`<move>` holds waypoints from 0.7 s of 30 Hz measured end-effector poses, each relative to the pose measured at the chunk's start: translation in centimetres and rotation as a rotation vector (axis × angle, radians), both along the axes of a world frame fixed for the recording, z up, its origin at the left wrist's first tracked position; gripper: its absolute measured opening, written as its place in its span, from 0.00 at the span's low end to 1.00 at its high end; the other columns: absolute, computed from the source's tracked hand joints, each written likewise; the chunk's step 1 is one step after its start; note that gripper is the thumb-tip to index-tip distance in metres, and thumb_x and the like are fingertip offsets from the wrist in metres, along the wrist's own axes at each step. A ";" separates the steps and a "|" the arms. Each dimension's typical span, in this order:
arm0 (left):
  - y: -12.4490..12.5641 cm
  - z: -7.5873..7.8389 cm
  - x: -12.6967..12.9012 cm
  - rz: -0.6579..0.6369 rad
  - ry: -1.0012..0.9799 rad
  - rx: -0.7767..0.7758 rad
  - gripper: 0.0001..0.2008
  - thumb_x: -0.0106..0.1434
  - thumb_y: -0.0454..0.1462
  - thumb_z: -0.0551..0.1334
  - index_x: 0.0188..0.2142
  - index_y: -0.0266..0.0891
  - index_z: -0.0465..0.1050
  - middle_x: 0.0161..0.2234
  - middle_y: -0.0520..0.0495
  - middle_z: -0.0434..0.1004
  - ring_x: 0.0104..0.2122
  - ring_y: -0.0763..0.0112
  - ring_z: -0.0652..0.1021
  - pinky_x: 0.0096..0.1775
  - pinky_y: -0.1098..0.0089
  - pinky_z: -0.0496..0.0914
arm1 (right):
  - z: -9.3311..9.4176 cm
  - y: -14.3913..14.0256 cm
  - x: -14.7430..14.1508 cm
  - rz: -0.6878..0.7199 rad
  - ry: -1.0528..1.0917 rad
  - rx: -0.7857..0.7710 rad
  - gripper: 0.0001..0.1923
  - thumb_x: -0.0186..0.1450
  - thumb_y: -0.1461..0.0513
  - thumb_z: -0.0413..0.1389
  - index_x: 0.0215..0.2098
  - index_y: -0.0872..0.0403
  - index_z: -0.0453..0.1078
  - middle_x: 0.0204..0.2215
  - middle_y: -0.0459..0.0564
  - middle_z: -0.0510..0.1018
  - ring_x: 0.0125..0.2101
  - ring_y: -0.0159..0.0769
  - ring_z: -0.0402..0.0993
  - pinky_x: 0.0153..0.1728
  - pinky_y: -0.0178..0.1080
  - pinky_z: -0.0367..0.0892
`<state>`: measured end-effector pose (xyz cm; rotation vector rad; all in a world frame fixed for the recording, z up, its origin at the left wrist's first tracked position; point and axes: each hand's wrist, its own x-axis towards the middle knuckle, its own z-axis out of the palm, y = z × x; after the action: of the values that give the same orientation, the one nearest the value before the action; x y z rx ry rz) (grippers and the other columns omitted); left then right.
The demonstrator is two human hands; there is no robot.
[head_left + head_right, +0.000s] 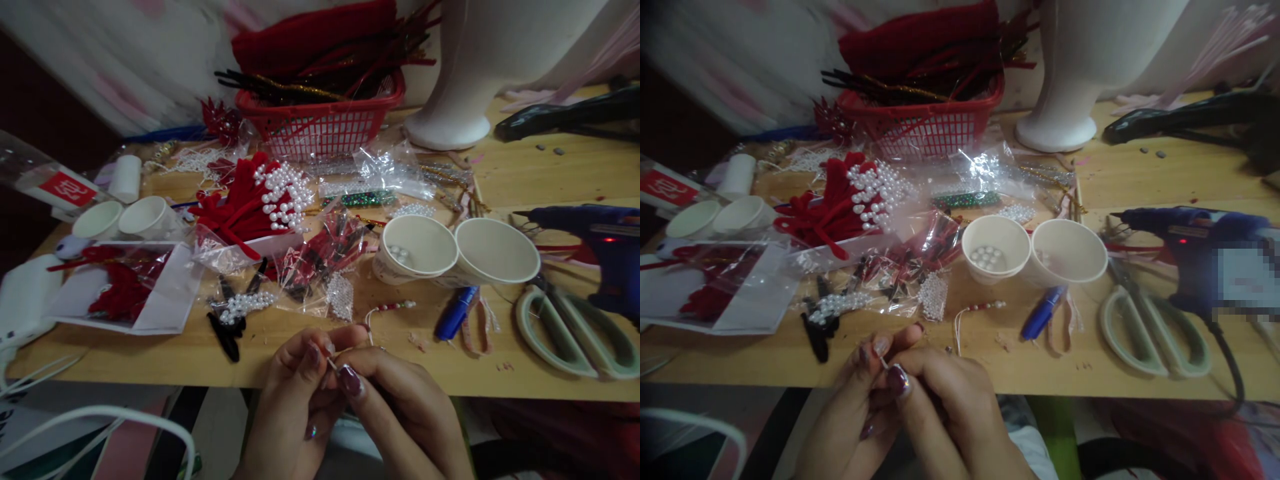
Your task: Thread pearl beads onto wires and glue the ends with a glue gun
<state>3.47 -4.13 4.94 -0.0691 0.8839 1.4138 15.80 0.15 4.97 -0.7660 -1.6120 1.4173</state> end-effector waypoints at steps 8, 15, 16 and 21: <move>0.5 0.8 0.0 -0.021 -0.074 -0.066 0.17 0.45 0.44 0.84 0.28 0.40 0.83 0.41 0.46 0.89 0.23 0.84 0.76 0.25 0.85 0.70 | 0.2 0.1 0.3 0.011 -0.009 -0.006 0.08 0.74 0.65 0.58 0.43 0.47 0.77 0.32 0.42 0.85 0.30 0.29 0.83 0.35 0.26 0.77; 0.3 0.9 0.0 -0.012 0.005 -0.064 0.17 0.46 0.45 0.84 0.28 0.40 0.82 0.39 0.49 0.89 0.24 0.84 0.76 0.27 0.85 0.71 | 0.4 0.2 0.3 -0.016 -0.020 0.034 0.08 0.75 0.63 0.58 0.44 0.44 0.79 0.33 0.41 0.86 0.31 0.29 0.83 0.35 0.24 0.78; 0.3 0.8 0.0 -0.019 0.015 -0.060 0.17 0.47 0.45 0.83 0.28 0.40 0.82 0.40 0.48 0.89 0.24 0.84 0.76 0.26 0.85 0.70 | 0.4 0.3 0.3 -0.021 -0.031 0.042 0.07 0.75 0.63 0.59 0.44 0.44 0.79 0.33 0.42 0.86 0.32 0.30 0.84 0.34 0.25 0.78; 0.0 0.6 0.1 0.015 0.036 -0.064 0.15 0.49 0.44 0.83 0.28 0.40 0.82 0.37 0.49 0.89 0.23 0.84 0.76 0.31 0.82 0.74 | 0.3 0.4 0.4 0.013 -0.054 0.035 0.08 0.75 0.65 0.57 0.41 0.47 0.78 0.30 0.43 0.84 0.29 0.30 0.82 0.34 0.26 0.77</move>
<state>3.61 -4.08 5.51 -0.0990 0.9606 1.4046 16.20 0.51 5.28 -0.7806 -1.6812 1.3850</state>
